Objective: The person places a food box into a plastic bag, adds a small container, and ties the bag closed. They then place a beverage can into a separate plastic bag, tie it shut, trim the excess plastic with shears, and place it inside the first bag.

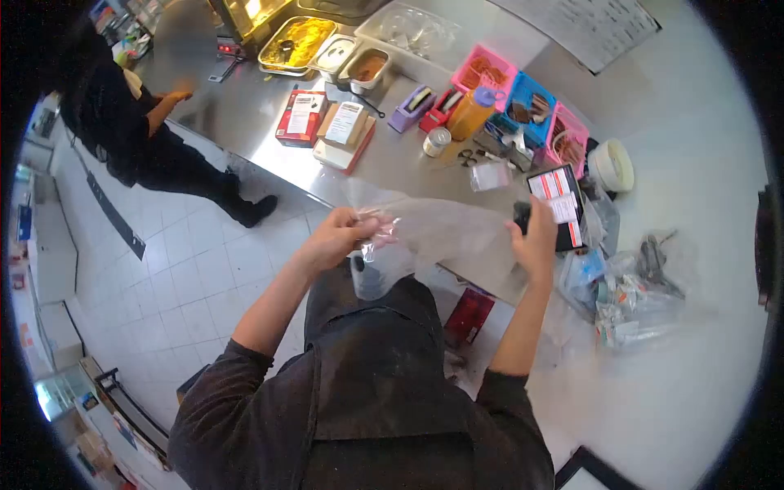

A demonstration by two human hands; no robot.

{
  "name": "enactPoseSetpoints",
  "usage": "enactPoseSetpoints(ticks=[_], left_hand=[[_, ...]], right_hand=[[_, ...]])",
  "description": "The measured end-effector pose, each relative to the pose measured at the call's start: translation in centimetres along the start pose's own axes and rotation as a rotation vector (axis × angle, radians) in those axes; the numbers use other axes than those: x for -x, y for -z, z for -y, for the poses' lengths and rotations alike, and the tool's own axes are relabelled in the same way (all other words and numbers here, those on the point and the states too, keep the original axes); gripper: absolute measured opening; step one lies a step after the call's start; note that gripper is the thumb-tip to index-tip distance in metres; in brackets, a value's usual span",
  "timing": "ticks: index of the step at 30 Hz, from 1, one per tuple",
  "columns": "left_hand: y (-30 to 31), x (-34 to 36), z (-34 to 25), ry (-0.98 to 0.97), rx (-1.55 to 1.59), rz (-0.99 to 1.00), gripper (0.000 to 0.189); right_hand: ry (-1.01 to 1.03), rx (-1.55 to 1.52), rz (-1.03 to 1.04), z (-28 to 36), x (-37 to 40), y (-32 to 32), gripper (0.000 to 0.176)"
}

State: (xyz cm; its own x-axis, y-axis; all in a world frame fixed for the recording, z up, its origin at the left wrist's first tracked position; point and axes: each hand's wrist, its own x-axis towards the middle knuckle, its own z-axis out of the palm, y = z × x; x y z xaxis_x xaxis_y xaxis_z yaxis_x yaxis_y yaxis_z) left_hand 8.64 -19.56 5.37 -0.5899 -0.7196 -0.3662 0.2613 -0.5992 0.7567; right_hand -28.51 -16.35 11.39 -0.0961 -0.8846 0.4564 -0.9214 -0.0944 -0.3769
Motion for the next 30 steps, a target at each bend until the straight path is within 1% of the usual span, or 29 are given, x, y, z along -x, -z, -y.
enactPoseSetpoints(ticks=[1,2,3,5,6,7,9,10,13,14,17,18,20,21,22,25,26,28,29,30], left_hand=[[-1.2,-0.9,0.1,-0.049,-0.062,-0.058,0.033],[-2.8,-1.9,0.4,-0.096,-0.12,-0.122,0.029],[-4.3,-2.8,0.8,-0.133,-0.178,-0.188,0.026],[-6.8,-5.4,2.8,-0.118,-0.093,-0.242,0.024],[-7.5,-6.2,3.4,-0.108,-0.05,-0.265,0.023],[-8.1,-5.9,2.8,-0.151,-0.08,-0.263,0.024],[-9.2,-5.6,1.4,-0.242,-0.144,-0.265,0.027],[-9.0,-6.3,2.5,-0.281,0.01,-0.321,0.027],[-9.3,-6.8,2.6,-0.262,-0.375,-0.431,0.031],[-8.9,-7.0,2.7,-0.214,-0.39,-0.454,0.031],[-7.0,-7.6,3.8,-0.085,-0.418,-0.508,0.034],[-6.0,-6.9,4.4,-0.353,-0.785,-0.573,0.038],[-4.6,-4.4,4.1,-0.42,-1.011,-0.781,0.039],[-3.4,-3.2,3.9,-0.41,-1.071,-0.901,0.037],[-2.4,-2.7,3.6,-0.402,-1.131,-1.021,0.036],[-1.7,-2.9,3.6,-0.586,-1.275,-1.076,0.034],[-1.2,-3.4,4.3,-0.491,-1.26,-1.017,0.03],[-1.7,-6.4,6.3,-0.297,-0.468,-1.017,0.026],[-1.6,-8.3,6.2,-0.207,-0.082,-0.981,0.025],[-2.2,-9.3,3.8,-0.159,0.376,-0.846,0.022]], right_hand=[[0.097,0.203,-0.197,3.0,-0.5,0.4,0.029],[-0.066,-0.034,-0.102,6.2,-0.1,0.7,0.028],[-0.236,-0.264,0.007,9.1,1.3,0.6,0.03],[-0.46,-0.723,0.337,12.1,2.7,-1.0,0.036],[-0.516,-0.858,0.393,11.4,3.1,-2.6,0.037],[-0.575,-0.991,0.454,10.4,3.5,-4.4,0.039],[-0.567,-1.057,0.368,8.7,3.7,-6.0,0.036],[-0.569,-1.093,0.326,7.9,3.6,-6.7,0.034],[-0.522,-1.207,0.605,5.2,4.0,-8.6,0.028],[-0.551,-1.191,0.589,4.3,4.5,-9.7,0.017],[-0.839,-1.741,0.537,2.4,3.8,-10.8,0.009],[-1.058,-1.937,0.534,0.8,3.7,-11.2,0.01],[-1.227,-2.133,0.373,-1.1,3.2,-11.2,0.012],[-1.309,-2.225,0.28,-2.0,2.9,-11.3,0.013],[-1.211,-2.347,0.23,-3.0,2.7,-12.0,0.014],[-1.199,-2.357,0.133,-4.3,1.6,-12.1,0.013],[-1.116,-2.341,0.084,-4.8,1.2,-12.3,0.012],[-0.949,-2.297,0.005,-5.3,0.2,-12.8,0.013],[-1.013,-2.1,0.072,-4.5,-0.6,-13.4,0.013],[-1.077,-1.895,0.136,-3.3,-0.9,-13.7,0.013]])
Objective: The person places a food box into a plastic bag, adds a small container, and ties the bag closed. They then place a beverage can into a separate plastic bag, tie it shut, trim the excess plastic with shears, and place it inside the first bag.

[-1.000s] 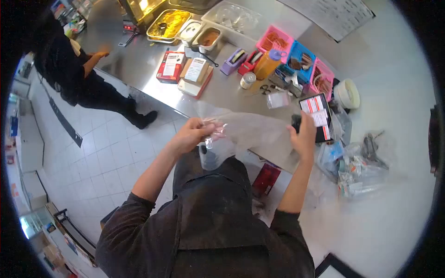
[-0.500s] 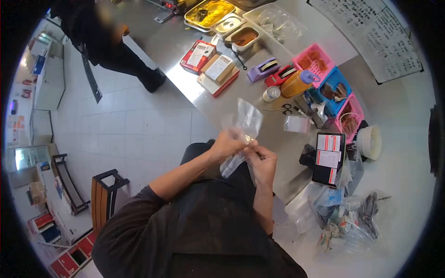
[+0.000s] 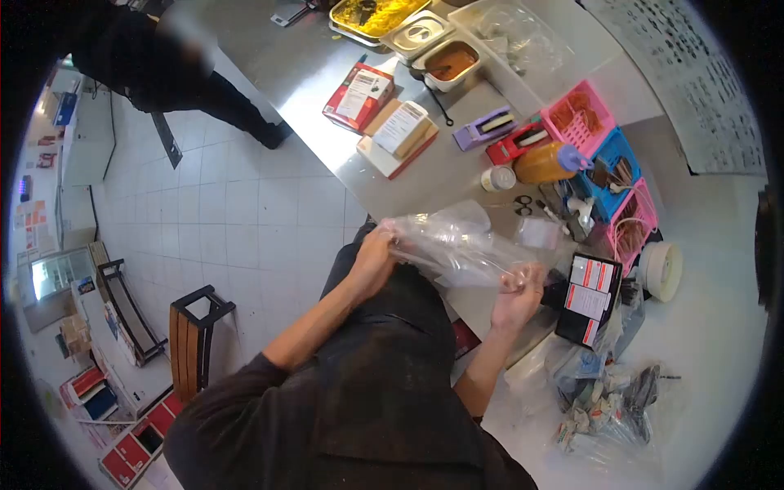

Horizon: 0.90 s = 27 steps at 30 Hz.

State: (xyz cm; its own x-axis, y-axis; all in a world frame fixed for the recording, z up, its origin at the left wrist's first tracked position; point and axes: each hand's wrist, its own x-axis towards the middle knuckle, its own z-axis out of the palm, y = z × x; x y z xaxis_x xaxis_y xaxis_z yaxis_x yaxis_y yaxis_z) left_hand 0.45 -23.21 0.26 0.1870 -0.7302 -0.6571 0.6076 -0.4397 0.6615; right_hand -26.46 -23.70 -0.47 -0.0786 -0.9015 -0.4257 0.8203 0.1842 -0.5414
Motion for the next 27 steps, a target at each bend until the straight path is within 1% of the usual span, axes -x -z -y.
enactPoseSetpoints(ticks=[1,2,4,5,7,8,11,12,14,15,16,17,18,19,20,21,23,24,25,26,27], left_hand=[[-1.1,-0.2,-2.2,0.249,0.38,0.079,0.021],[-0.4,-1.3,-3.3,0.317,0.394,0.259,0.021],[0.8,-3.9,-5.3,0.452,0.427,0.632,0.022],[0.9,-4.5,-5.6,0.222,0.106,0.598,0.024],[1.2,-4.4,-5.0,-0.22,-0.54,0.478,0.027],[2.3,-5.2,-4.8,-0.238,-0.57,0.458,0.028],[4.5,-7.6,-6.8,-0.151,-0.693,0.345,0.02],[5.1,-8.0,-7.8,-0.094,-0.718,0.33,0.019],[6.9,-8.8,-8.2,-0.185,-0.699,0.255,0.019],[7.7,-9.4,-8.3,-0.23,-0.694,0.224,0.02],[8.1,-10.2,-8.5,-0.259,-0.738,0.238,0.013],[8.3,-10.7,-9.6,-0.223,-0.787,0.239,0.012],[8.3,-11.5,-11.2,-0.191,-0.834,0.241,0.011],[8.5,-12.2,-12.2,-0.165,-0.879,0.24,0.01],[10.1,-13.1,-10.6,-0.31,-0.871,0.198,0.01],[10.7,-13.2,-10.7,-0.184,-0.909,0.222,0.014],[12.0,-12.9,-11.1,0.067,-0.978,0.281,0.028],[13.1,-12.1,-11.4,0.047,-0.982,0.423,0.062],[12.2,-11.6,-12.6,-0.174,-1.037,0.424,0.07],[10.3,-10.7,-14.8,-0.399,-1.085,0.423,0.079],[8.8,-10.2,-14.5,-0.575,-1.035,0.484,0.08]], right_hand=[[-0.027,0.176,-0.098,-0.9,0.3,-1.3,0.014],[-0.155,0.067,-0.119,-1.9,0.7,-3.7,0.016],[-0.068,-0.06,-0.196,-2.9,0.4,-6.2,0.018],[-0.028,-0.116,-0.226,-3.4,0.0,-7.1,0.019],[-0.092,-0.178,-0.445,-2.8,-0.9,-7.0,0.022],[-0.12,-0.218,-0.56,-2.6,-1.1,-6.7,0.024],[-0.054,-0.2,-0.347,-3.8,-1.0,-5.0,0.024],[-0.084,-0.233,-0.246,-3.1,-1.0,-4.6,0.025],[-0.149,-0.302,-0.049,-1.5,-1.3,-4.7,0.028],[-0.127,-0.194,-0.107,-2.5,-1.6,-6.2,0.028],[-0.107,-0.085,-0.163,-3.8,-1.9,-8.4,0.029],[-0.091,0.027,-0.223,-4.8,-1.8,-10.3,0.029],[-0.141,0.112,-0.38,-5.1,-0.7,-11.5,0.027],[-0.134,0.431,-0.337,-5.1,-0.5,-11.4,0.026],[-0.127,0.747,-0.281,-5.0,-0.7,-11.2,0.026],[-0.122,1.062,-0.215,-5.1,-1.0,-11.5,0.028],[0.033,1.347,-0.33,-5.7,-1.0,-12.1,0.029],[0.12,1.489,-0.384,-6.1,-1.1,-12.8,0.03],[0.208,1.631,-0.44,-6.3,-1.0,-13.7,0.031],[0.234,1.752,-0.299,-7.2,-0.8,-15.2,0.03],[0.257,1.866,-0.147,-8.7,-0.5,-17.4,0.029]])
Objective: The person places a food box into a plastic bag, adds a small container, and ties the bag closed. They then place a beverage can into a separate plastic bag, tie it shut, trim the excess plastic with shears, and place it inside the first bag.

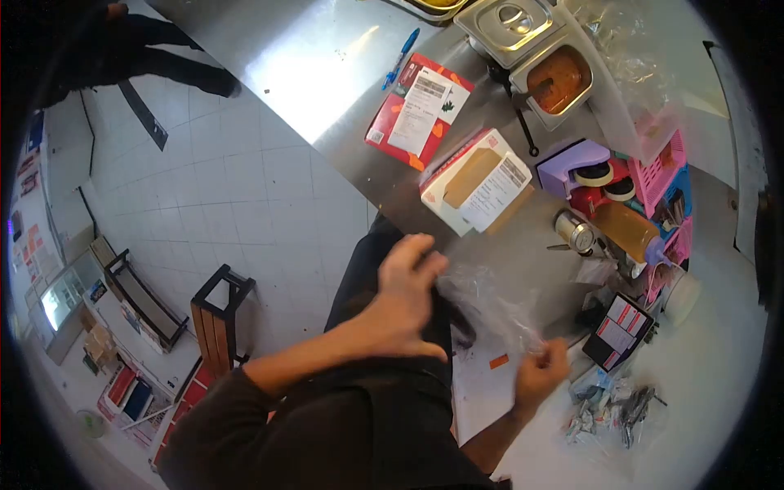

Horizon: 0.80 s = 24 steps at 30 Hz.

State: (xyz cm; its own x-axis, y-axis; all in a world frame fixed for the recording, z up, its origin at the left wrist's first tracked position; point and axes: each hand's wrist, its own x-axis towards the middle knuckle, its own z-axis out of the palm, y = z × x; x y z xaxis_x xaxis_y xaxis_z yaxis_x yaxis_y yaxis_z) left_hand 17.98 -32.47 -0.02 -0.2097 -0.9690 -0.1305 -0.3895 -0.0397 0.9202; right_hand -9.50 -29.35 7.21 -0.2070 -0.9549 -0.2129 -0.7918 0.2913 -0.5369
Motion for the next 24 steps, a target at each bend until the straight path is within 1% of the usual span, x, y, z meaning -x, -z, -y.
enactPoseSetpoints(ticks=[1,2,3,4,5,6,7,10,11,12,13,14,16,18,19,20,21,22,23,24], left_hand=[[-0.9,-0.5,-1.2,-0.176,-0.002,-0.042,0.08],[-3.5,-1.4,-1.9,-0.305,0.001,-0.032,0.065],[-6.2,-2.4,-2.5,-0.435,0.004,-0.022,0.049],[-6.1,-2.4,-2.9,-0.373,0.038,0.082,0.042],[-6.0,-2.2,-3.4,-0.309,0.073,0.182,0.035],[-5.9,-1.8,-3.9,-0.247,0.105,0.286,0.028],[-5.7,-1.1,-4.2,-0.291,0.013,0.268,0.025],[-4.9,1.1,-4.3,-0.424,-0.298,0.197,0.021],[-6.6,1.1,-3.6,-0.321,-0.582,0.25,0.023],[-6.1,-1.9,-6.8,-0.234,-0.712,0.4,0.023],[-5.4,-3.9,-10.0,-0.138,-0.834,0.549,0.024],[-5.9,-2.8,-10.8,-0.318,-0.727,0.456,0.025],[-6.2,-0.9,-12.0,-0.664,-0.525,0.269,0.027],[-6.0,-0.3,-13.3,-1.044,-0.319,0.078,0.029],[-7.1,-0.2,-8.9,-0.673,-0.623,0.544,0.036],[-7.6,0.0,-8.6,-0.526,-0.655,0.552,0.038],[-8.1,0.2,-8.4,-0.38,-0.69,0.553,0.04],[-7.2,1.8,-12.9,-0.505,-0.487,0.158,0.037],[-5.9,3.1,-15.1,-0.708,-0.41,0.052,0.036],[-5.2,4.9,-16.9,-0.888,-0.299,-0.056,0.034]], right_hand=[[0.133,0.086,0.067,2.7,0.5,-0.6,0.028],[0.212,0.118,0.101,5.4,1.2,-1.1,0.025],[0.279,0.206,0.046,5.5,2.0,-0.5,0.025],[0.356,0.299,-0.013,5.4,2.5,0.3,0.024],[0.342,0.482,-0.167,4.0,2.5,1.7,0.023],[0.319,0.662,-0.325,1.3,2.1,3.5,0.021],[0.289,0.833,-0.485,-1.4,1.8,5.0,0.02],[-0.007,0.419,-0.267,-10.5,2.6,5.8,0.018],[0.004,0.43,-0.111,-10.5,2.7,6.9,0.015],[0.018,0.443,0.047,-10.0,2.7,8.2,0.017],[0.005,0.114,0.073,-12.8,3.1,10.6,0.03],[-0.015,-0.214,0.096,-15.5,3.6,13.0,0.043],[0.019,-0.044,0.077,-17.7,6.8,11.4,0.037],[0.058,0.123,0.012,-18.1,9.2,8.7,0.031],[0.062,0.208,-0.026,-18.2,10.8,7.6,0.028],[0.061,0.297,-0.064,-18.2,11.8,7.0,0.026],[0.114,0.275,-0.191,-17.3,11.7,7.9,0.03],[0.17,0.257,-0.319,-16.3,11.5,8.9,0.034],[0.225,0.243,-0.445,-15.2,11.4,10.0,0.039],[0.243,0.199,-0.447,-15.8,13.6,10.6,0.041]])
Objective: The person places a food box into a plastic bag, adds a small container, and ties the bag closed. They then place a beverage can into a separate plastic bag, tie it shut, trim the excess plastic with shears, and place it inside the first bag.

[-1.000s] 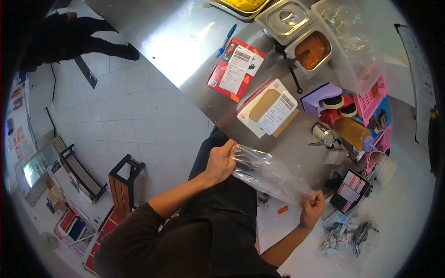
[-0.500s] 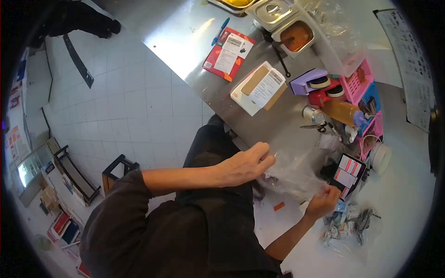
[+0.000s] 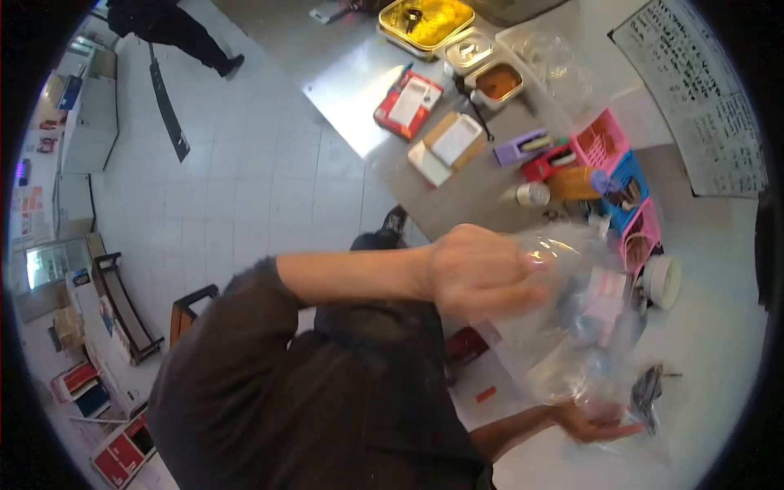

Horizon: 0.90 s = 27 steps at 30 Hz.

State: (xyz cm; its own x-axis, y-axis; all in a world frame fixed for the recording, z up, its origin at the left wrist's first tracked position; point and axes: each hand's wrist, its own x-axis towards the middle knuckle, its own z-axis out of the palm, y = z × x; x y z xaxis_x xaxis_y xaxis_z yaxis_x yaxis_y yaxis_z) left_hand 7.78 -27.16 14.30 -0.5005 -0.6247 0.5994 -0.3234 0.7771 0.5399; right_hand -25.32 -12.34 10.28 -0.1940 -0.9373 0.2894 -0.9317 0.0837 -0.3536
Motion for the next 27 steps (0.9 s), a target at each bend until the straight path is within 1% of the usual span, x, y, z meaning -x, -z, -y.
enactPoseSetpoints(ticks=[1,3,4,5,6,7,8,10,11,12,14,15,16,17,18,19,20,21,23,24,25,26,27], left_hand=[[1.1,-0.3,-0.4,-0.194,0.021,-0.182,0.033],[-4.3,8.1,5.9,0.298,-0.003,0.32,0.029],[-3.3,9.4,5.1,0.505,0.147,0.568,0.029],[-2.3,11.0,4.0,0.709,0.293,0.817,0.028],[-3.3,14.4,3.8,0.732,0.958,0.717,0.023],[-1.3,13.4,2.0,1.106,1.346,0.577,0.025],[0.6,11.9,0.7,1.465,1.713,0.385,0.028],[-0.2,13.2,0.6,1.424,1.877,-0.387,0.035],[-1.0,14.1,0.8,1.363,1.916,-0.781,0.038],[-0.8,16.2,1.6,1.361,1.876,-0.784,0.038],[2.9,23.0,4.5,1.367,1.786,-0.754,0.038],[4.5,25.4,5.3,1.369,1.752,-0.744,0.038],[6.5,25.8,5.2,1.401,1.371,-0.524,0.035],[9.1,27.0,6.2,1.394,1.111,-0.311,0.035],[11.6,28.2,7.4,1.37,0.844,-0.113,0.034],[13.8,30.3,9.3,1.344,0.7,0.07,0.034],[15.6,31.3,10.4,1.366,0.037,0.274,0.032],[17.3,32.4,10.8,1.278,-0.627,0.46,0.029],[20.9,33.9,12.5,1.437,-0.77,0.239,0.039],[22.6,32.2,13.0,1.474,-0.791,0.275,0.044],[24.3,28.7,12.6,1.514,-0.815,0.303,0.048],[25.8,26.1,12.3,1.563,-0.838,0.329,0.053],[27.3,25.1,12.6,1.518,-0.784,0.372,0.057]], right_hand=[[0.02,-0.06,-0.059,-0.3,0.5,0.0,0.043],[-0.015,0.016,0.189,-2.9,2.7,-3.8,0.042],[-0.026,0.056,0.312,-4.3,3.7,-5.6,0.041],[-0.209,-0.063,0.505,-5.9,5.3,-7.9,0.04],[-0.317,-0.437,0.534,-6.2,6.3,-9.5,0.036],[-0.431,-0.812,0.557,-6.0,7.7,-10.5,0.032],[-0.493,-1.268,0.775,-5.9,8.8,-11.5,0.028],[-0.62,-1.998,0.791,-3.9,10.5,-15.9,0.021],[-0.773,-2.133,0.638,-1.1,9.6,-17.4,0.02],[-0.903,-2.259,0.46,1.8,8.8,-18.9,0.02],[-1.078,-2.36,0.267,9.3,3.0,-20.4,0.02],[-1.07,-2.439,0.21,11.5,0.8,-21.0,0.02],[-1.026,-2.333,0.397,13.3,-1.2,-22.0,0.019],[-0.976,-2.226,0.565,15.1,-2.7,-23.1,0.018],[-0.882,-1.921,0.785,16.1,-2.8,-25.7,0.02],[-0.784,-1.598,0.97,17.4,-2.8,-28.4,0.024],[-0.399,-1.183,0.87,21.5,-3.7,-28.8,0.03],[-0.059,-0.752,0.742,26.2,-4.9,-28.4,0.036],[0.096,-0.49,0.57,33.3,-11.1,-30.2,0.06],[0.047,-0.348,0.297,35.9,-14.0,-33.5,0.077],[0.008,-0.199,0.028,38.0,-17.3,-37.3,0.096],[-0.148,0.036,0.046,39.1,-20.0,-42.0,0.111],[-0.286,0.126,0.151,39.8,-21.7,-44.1,0.121]])
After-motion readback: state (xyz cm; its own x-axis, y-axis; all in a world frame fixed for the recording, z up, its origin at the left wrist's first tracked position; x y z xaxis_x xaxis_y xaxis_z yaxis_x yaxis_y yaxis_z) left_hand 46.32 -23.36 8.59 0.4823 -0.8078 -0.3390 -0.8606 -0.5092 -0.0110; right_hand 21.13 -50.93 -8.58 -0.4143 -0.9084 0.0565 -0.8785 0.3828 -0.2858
